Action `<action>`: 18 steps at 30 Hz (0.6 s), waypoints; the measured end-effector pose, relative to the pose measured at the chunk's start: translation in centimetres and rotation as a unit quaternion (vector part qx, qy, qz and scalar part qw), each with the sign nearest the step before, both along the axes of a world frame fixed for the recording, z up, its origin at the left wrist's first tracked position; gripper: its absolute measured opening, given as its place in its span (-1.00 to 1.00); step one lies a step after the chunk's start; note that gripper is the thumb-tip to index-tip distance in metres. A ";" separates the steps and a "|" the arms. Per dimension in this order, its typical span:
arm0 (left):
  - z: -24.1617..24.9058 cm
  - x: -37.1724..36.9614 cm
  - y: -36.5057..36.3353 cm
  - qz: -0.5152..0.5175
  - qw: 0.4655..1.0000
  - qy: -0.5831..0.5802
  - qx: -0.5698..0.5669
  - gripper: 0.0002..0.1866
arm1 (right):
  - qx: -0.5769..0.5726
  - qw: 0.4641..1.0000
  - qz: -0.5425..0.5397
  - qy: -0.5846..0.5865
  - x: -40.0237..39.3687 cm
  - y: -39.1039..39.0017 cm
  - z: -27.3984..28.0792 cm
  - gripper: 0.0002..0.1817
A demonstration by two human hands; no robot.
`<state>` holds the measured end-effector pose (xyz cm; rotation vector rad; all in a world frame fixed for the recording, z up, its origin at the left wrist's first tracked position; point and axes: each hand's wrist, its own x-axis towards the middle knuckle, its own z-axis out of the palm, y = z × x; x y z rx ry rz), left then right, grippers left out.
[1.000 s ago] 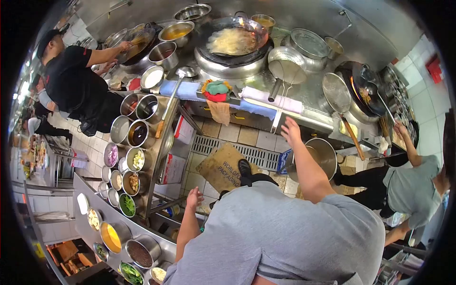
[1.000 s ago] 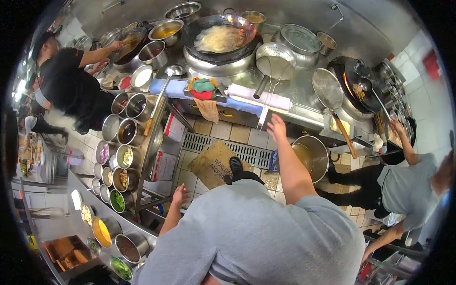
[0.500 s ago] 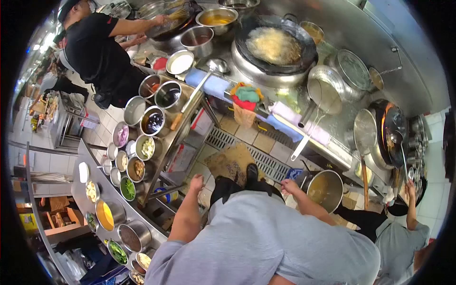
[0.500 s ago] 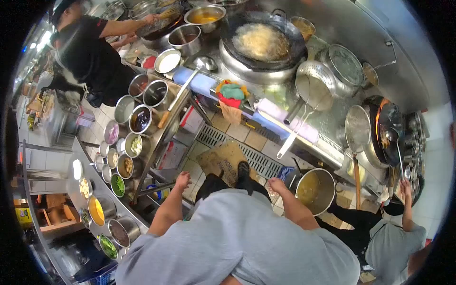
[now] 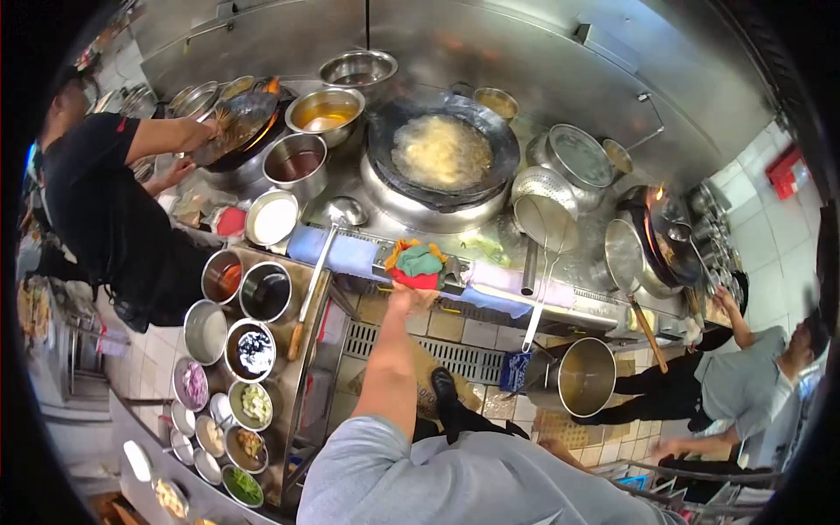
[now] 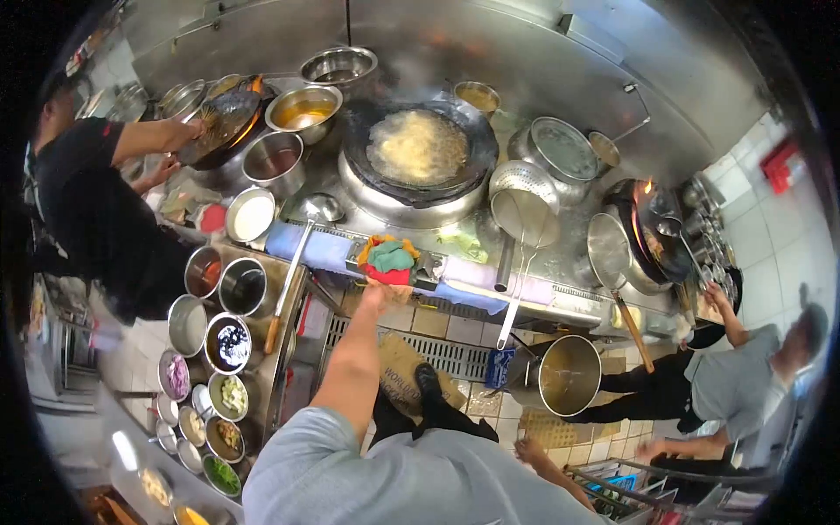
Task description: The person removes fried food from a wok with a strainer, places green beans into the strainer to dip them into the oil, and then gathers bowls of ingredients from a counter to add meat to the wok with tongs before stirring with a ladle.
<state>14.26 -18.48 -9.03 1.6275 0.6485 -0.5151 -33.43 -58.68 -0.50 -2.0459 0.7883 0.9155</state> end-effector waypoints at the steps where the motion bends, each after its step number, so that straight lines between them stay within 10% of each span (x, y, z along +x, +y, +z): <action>1: 0.0 -0.2 -0.3 -0.010 1.000 -0.005 -0.004 -0.58 | -0.015 0.990 -0.121 0.076 -2.7 -0.4 0.7 -0.68; 2: 0.2 -1.7 -0.3 -0.078 0.989 -0.082 0.091 -0.58 | 0.004 0.961 0.256 -0.104 -7.7 -4.3 -4.1 -0.69; 3: 0.3 -4.6 0.3 -0.116 0.969 -0.138 0.171 -0.58 | -0.106 0.764 0.515 -0.374 -12.8 -8.3 -9.1 -0.69; 5: 0.4 -10.1 1.7 -0.145 0.905 -0.227 0.330 -0.60 | -0.165 0.799 0.564 -0.130 -11.8 -5.2 -5.9 -0.71; 11: 4.8 -21.0 9.8 -0.233 0.872 -0.162 0.399 -0.66 | -0.124 0.824 0.475 -0.282 -3.5 2.7 -10.1 -0.77; 13: 4.7 -19.8 10.9 -0.248 0.883 -0.202 0.345 -0.67 | -0.022 0.976 0.214 -0.042 7.0 11.0 -0.3 -0.65; 18: 9.3 -18.2 12.1 -0.218 0.876 -0.249 0.350 -0.56 | -0.020 0.944 0.241 -0.225 18.2 17.6 -2.2 -0.66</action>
